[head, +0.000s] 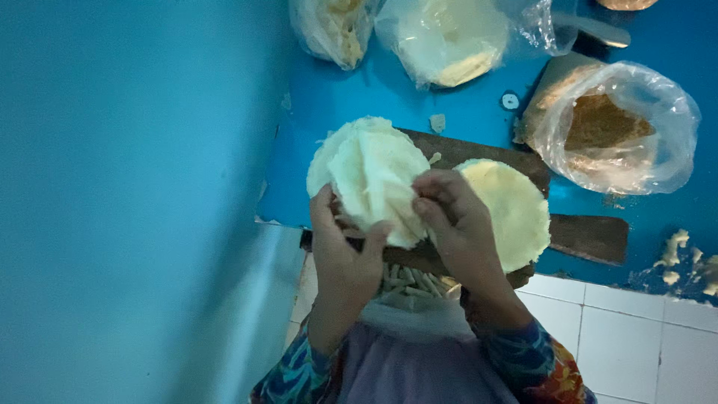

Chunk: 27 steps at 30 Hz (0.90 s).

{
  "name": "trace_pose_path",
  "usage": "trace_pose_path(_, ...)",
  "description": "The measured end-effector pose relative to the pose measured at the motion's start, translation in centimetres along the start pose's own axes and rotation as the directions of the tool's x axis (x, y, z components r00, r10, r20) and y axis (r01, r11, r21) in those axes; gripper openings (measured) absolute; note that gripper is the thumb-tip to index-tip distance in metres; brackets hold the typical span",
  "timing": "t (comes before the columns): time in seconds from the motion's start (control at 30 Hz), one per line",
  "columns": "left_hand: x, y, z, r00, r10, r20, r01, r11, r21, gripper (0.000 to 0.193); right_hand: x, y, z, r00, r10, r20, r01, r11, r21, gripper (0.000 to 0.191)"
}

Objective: The person folds and presses pieces of white dough by hand at a blue work table, then flattens and stacks round dough discs on a wooden board, assembling layered pastry rounds. They handle dough pieces from plastic bags and press the discs flat with their palms.

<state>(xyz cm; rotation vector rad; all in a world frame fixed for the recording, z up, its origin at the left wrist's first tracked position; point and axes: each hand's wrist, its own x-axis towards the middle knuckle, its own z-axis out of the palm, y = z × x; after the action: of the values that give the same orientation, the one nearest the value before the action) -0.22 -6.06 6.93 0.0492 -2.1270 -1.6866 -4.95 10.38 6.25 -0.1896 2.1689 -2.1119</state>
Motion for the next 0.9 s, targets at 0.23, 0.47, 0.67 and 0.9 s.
trace_pose_path(0.23,1.1,-0.3,0.1,0.997,-0.046,-0.067,0.061,0.967,0.246,0.034,1.1,-1.3,-1.0,0.993,0.097,-0.061,-0.101,0.993,-0.065,0.012)
trace_pose_path(0.47,0.7,-1.0,0.4,0.983,0.18,-0.021,-0.168,0.948,0.269,0.032,0.7,-1.4,1.0,0.939,-0.249,0.239,0.312,0.909,-0.277,0.049)
trace_pose_path(0.67,1.5,-2.3,-0.6,0.987,0.147,-0.064,-0.126,0.958,0.257,0.014,2.3,-2.1,-1.9,0.989,0.063,-0.136,-0.096,0.962,-0.255,0.019)
trace_pose_path(0.9,4.5,-3.9,-2.0,0.986,0.139,-0.096,-0.1,0.939,0.328,0.013,0.5,-3.4,-8.6,0.904,0.082,-0.419,0.092,0.921,0.379,0.02)
